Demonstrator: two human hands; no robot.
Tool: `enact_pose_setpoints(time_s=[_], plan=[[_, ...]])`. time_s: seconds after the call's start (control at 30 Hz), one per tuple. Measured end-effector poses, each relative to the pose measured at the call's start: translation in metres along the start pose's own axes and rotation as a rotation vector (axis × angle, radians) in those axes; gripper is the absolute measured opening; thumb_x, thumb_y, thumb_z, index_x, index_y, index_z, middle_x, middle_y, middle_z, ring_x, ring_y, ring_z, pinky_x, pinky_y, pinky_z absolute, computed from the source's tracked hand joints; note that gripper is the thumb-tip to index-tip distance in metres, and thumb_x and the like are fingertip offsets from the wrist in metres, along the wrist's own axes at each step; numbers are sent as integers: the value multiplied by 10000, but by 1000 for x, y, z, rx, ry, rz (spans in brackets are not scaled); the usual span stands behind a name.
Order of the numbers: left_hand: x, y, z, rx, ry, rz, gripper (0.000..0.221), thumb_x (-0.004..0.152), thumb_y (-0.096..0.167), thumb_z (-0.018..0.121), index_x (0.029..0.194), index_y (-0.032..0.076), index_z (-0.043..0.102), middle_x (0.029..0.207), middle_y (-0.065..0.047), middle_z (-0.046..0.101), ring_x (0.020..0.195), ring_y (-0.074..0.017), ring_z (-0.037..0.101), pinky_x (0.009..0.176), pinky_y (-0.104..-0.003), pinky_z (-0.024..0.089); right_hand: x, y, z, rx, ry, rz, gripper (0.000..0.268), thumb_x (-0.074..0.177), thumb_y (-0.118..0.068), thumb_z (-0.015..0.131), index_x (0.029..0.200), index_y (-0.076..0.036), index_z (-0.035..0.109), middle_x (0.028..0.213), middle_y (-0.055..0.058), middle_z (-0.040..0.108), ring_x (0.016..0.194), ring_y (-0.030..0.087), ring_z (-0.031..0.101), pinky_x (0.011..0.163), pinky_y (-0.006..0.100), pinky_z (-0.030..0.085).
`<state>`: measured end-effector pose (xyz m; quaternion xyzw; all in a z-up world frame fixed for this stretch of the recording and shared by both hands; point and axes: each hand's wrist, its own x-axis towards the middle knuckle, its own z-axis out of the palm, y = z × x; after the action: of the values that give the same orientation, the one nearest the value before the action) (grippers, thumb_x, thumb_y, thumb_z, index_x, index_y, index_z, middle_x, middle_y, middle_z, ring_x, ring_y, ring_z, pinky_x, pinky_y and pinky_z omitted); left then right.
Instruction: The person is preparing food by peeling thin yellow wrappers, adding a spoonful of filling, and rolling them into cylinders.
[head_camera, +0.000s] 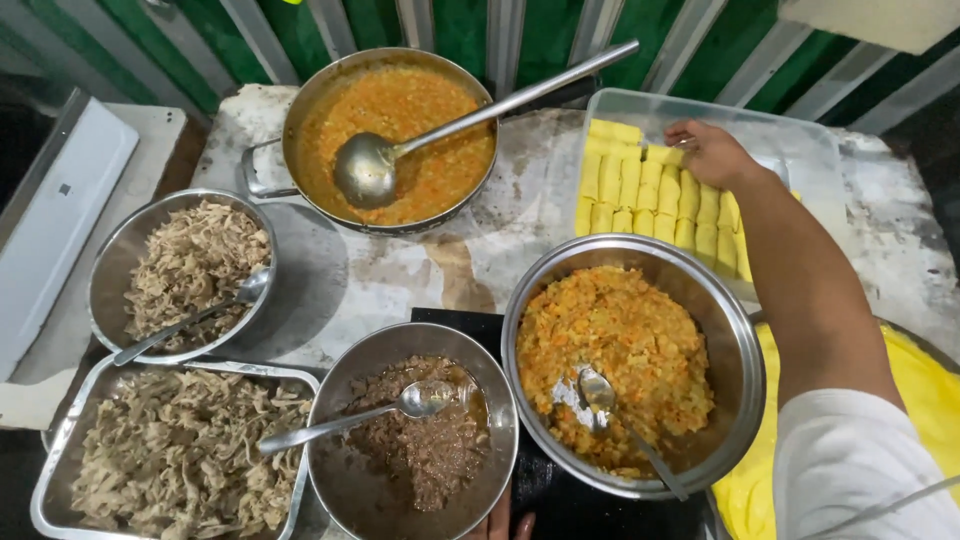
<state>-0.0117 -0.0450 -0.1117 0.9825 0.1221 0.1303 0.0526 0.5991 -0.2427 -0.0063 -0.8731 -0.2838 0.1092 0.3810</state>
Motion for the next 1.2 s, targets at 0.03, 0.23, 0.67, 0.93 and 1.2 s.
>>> enact_pose_setpoints(time_s=[0.03,0.23,0.67,0.93,1.2], plan=[[-3,1,1,-1,-8,0,897,777,688,687,1471,190,412,1513,-104,406,1379,-360,382,1102,-521,357,-7,-17,1,2,-4,6,591,778,158,471,1347,11,530,1216,242,613,1130,368,601,994,452,451],[-11,0,4,17,33,-5,850,779,696,656,1443,206,450,1500,-98,422,1370,-364,396,1100,-549,360,-33,-59,6,-306,-125,87,520,924,-51,385,1410,-88,565,1373,318,530,1287,532,444,1126,569,337],[-1,-5,-37,-100,-90,12,641,841,594,593,1335,187,567,1341,-70,576,1272,-362,497,1076,-549,364,-161,-66,-42,-475,103,-121,510,845,7,490,1347,-81,524,1444,145,453,1192,322,493,987,578,334],[17,2,-71,-225,-63,113,502,920,438,541,1292,102,572,1411,-58,537,1322,-285,480,1115,-498,299,-329,-95,-95,-503,235,363,286,1013,-178,558,1256,-68,661,1105,167,694,898,341,671,723,501,525],[14,0,-81,-319,51,186,489,931,457,532,1240,83,597,1363,-81,559,1295,-280,494,1127,-467,266,-414,-115,-89,-538,-65,949,379,1042,-193,407,1378,-214,580,1455,44,508,1231,301,527,810,455,532]])
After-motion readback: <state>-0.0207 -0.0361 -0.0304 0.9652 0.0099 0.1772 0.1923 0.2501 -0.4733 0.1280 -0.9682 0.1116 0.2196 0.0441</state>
